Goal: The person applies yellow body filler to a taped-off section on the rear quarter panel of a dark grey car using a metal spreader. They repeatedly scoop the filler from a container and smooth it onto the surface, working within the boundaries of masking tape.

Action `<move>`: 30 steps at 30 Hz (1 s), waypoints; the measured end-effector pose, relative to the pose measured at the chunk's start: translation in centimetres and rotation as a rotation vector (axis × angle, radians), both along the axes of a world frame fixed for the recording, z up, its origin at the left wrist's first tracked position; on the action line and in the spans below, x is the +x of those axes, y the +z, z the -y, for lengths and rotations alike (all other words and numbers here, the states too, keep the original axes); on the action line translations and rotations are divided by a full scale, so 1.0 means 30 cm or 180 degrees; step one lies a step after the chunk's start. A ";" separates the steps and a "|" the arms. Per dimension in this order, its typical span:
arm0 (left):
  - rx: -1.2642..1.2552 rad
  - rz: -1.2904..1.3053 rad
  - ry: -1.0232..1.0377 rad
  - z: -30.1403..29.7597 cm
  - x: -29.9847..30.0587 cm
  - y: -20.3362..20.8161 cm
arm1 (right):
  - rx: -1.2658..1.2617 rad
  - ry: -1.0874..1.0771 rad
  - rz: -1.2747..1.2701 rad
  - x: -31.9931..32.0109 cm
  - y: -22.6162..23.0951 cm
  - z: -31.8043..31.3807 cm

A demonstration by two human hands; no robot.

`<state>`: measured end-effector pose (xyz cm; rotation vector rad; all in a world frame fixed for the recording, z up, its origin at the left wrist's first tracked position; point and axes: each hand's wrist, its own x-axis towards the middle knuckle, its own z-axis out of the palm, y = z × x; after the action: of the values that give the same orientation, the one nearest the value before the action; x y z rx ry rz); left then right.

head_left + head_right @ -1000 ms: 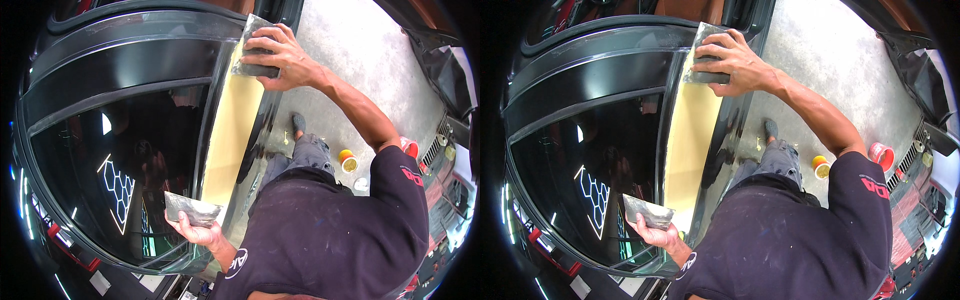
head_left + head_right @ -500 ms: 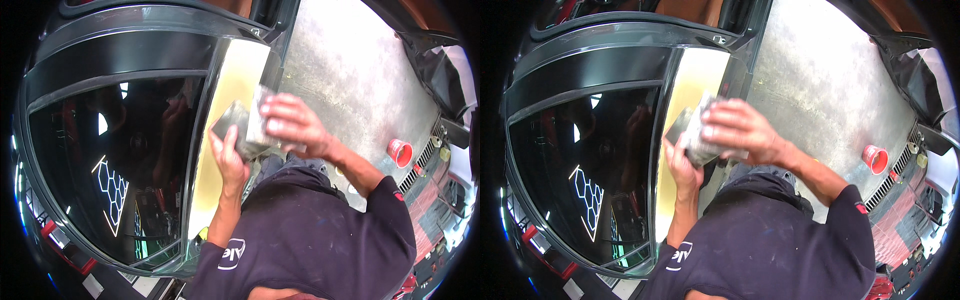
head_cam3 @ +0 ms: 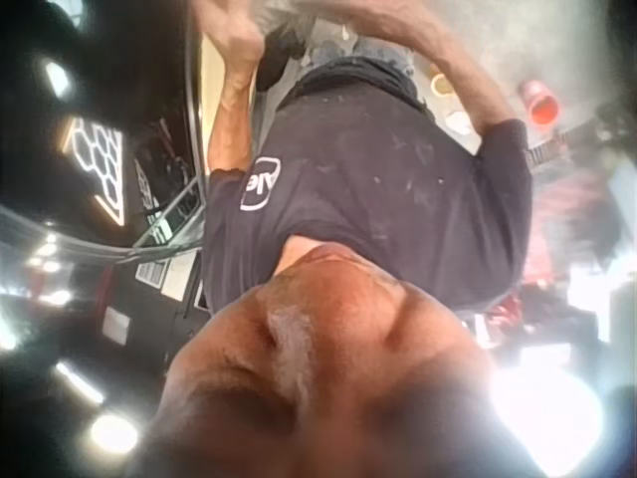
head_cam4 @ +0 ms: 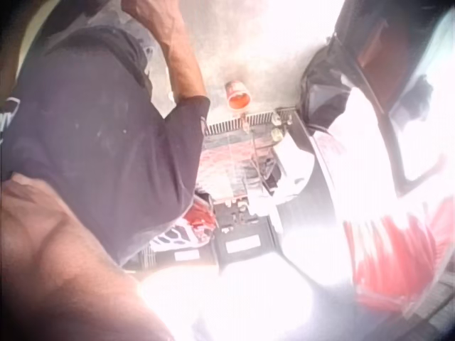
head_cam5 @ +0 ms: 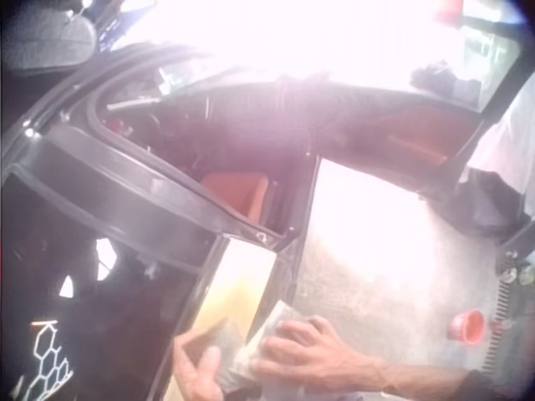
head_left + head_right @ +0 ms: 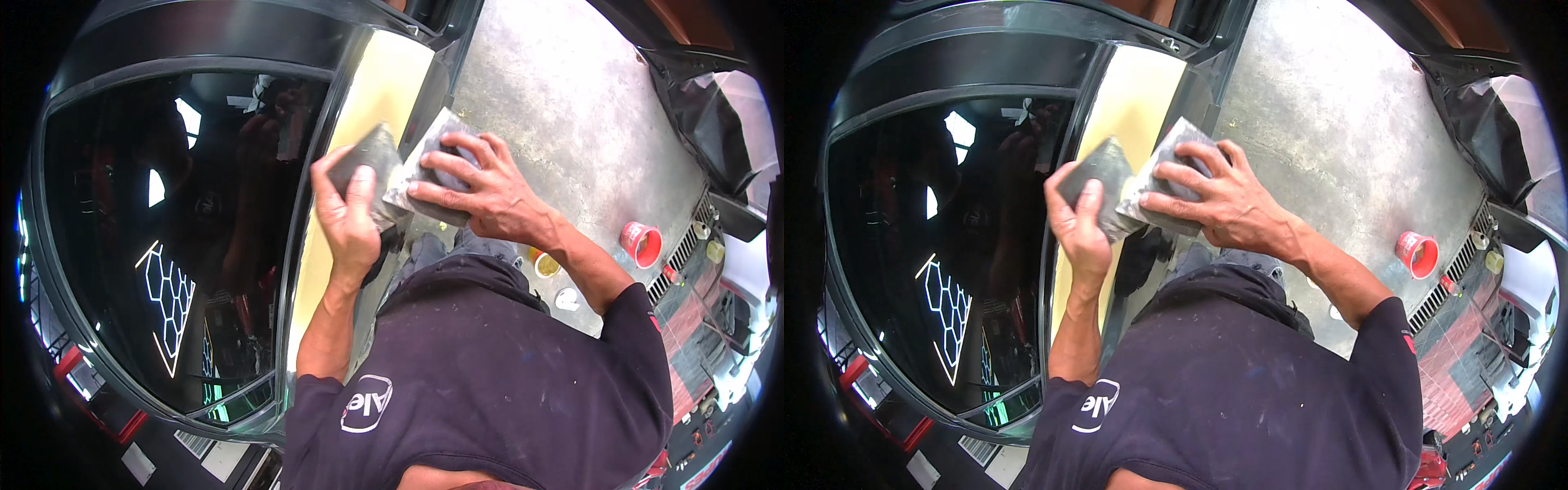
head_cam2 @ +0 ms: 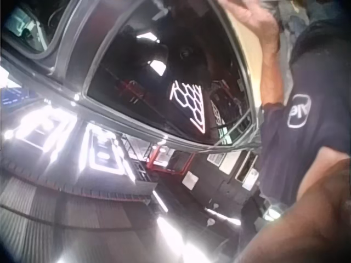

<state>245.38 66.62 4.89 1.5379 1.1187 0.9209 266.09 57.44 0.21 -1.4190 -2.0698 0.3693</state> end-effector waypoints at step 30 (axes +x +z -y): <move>-0.0291 0.0411 0.2087 0.247 -0.353 0.018 | 0.0919 -0.0138 -0.0073 0.050 -0.293 -0.513</move>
<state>234.79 59.22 5.43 1.0211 1.5804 1.3557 267.57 72.84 -8.59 -1.2765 -1.9774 0.0641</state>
